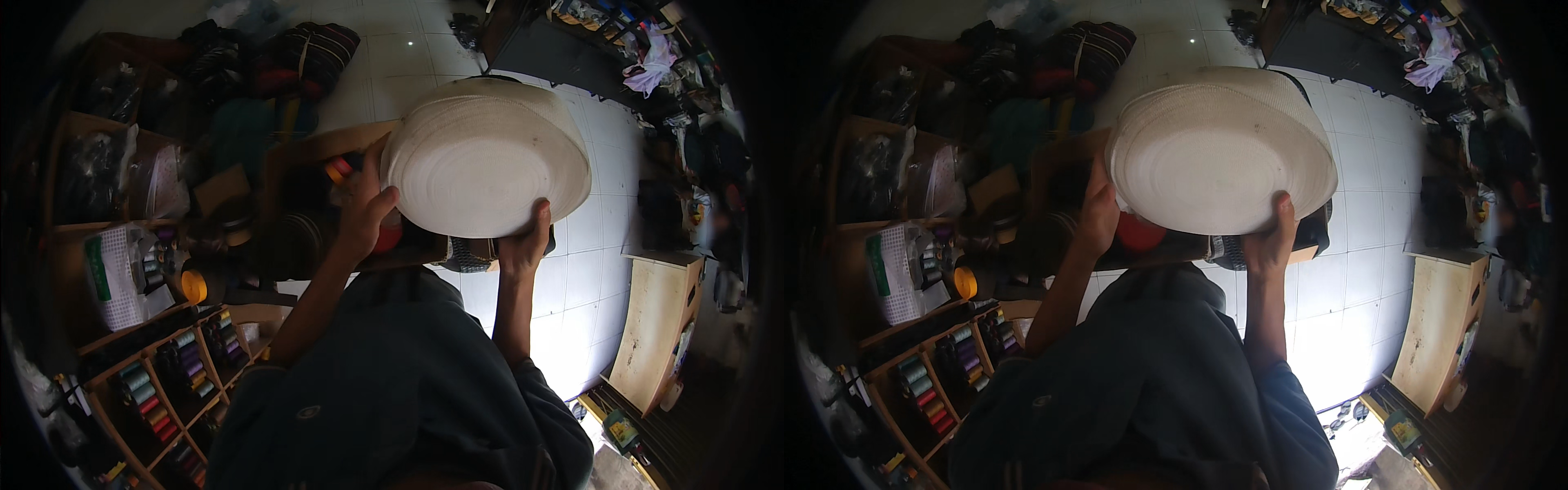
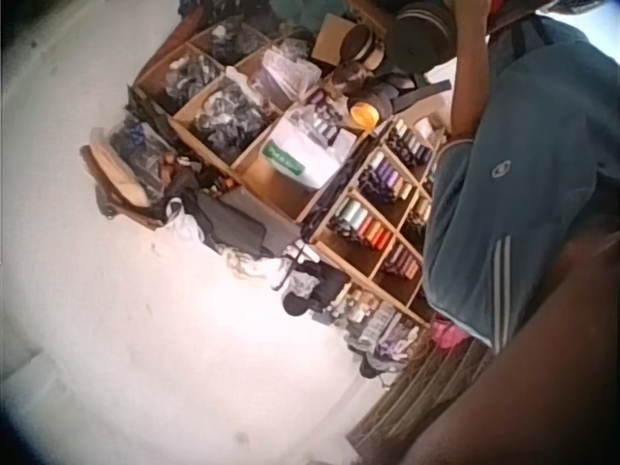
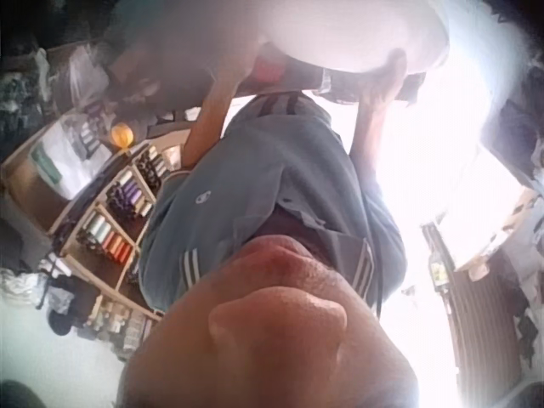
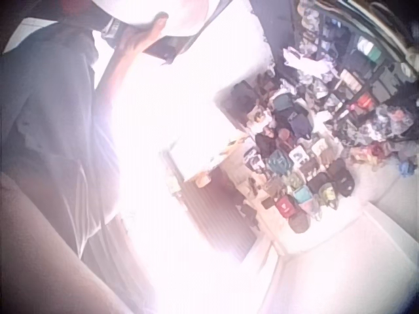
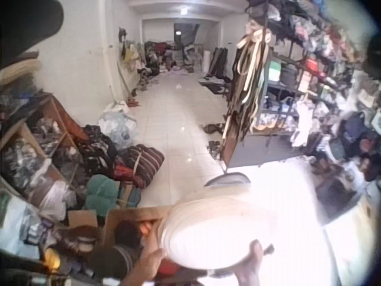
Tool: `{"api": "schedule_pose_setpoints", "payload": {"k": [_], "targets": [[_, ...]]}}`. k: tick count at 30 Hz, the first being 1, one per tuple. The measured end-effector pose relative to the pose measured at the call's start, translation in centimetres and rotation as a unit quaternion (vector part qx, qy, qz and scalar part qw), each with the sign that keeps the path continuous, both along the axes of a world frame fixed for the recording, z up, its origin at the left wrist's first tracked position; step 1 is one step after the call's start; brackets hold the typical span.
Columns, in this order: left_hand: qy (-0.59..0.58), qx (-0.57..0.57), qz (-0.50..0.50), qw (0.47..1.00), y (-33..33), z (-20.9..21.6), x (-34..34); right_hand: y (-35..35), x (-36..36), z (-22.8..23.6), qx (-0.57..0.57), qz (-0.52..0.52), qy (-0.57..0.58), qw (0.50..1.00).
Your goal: The person picks up large rolls of white and brown ribbon from boxes on the floor and places them onto shelves, and also moves smaller red rolls between boxes.
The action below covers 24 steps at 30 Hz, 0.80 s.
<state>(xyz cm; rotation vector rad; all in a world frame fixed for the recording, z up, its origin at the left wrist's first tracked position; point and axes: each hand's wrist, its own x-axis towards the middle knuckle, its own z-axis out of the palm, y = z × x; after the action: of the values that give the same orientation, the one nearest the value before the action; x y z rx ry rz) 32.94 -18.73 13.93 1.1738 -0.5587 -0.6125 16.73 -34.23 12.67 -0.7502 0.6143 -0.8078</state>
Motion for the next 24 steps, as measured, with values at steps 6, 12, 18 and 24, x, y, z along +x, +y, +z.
{"api": "schedule_pose_setpoints", "payload": {"k": [6, 12, 18, 24], "targets": [[-0.012, -0.009, 0.193, 0.981, 1.7, 2.6, -1.2, 2.4, 2.6, -0.3, 0.033, 0.104, -0.062, 0.992], [-0.070, -0.041, 0.326, 0.942, 4.6, 9.3, 0.1, 2.7, 7.0, -1.6, -0.060, 0.346, -0.228, 0.908], [-0.070, -0.038, 0.422, 0.903, 7.8, 12.3, 1.7, 9.8, 13.9, -2.3, -0.603, 0.391, 0.024, 0.696], [-0.112, -0.049, 0.484, 0.866, 13.3, 13.5, 3.3, 9.6, 14.1, 0.2, -0.506, 0.458, 0.040, 0.730]]}}
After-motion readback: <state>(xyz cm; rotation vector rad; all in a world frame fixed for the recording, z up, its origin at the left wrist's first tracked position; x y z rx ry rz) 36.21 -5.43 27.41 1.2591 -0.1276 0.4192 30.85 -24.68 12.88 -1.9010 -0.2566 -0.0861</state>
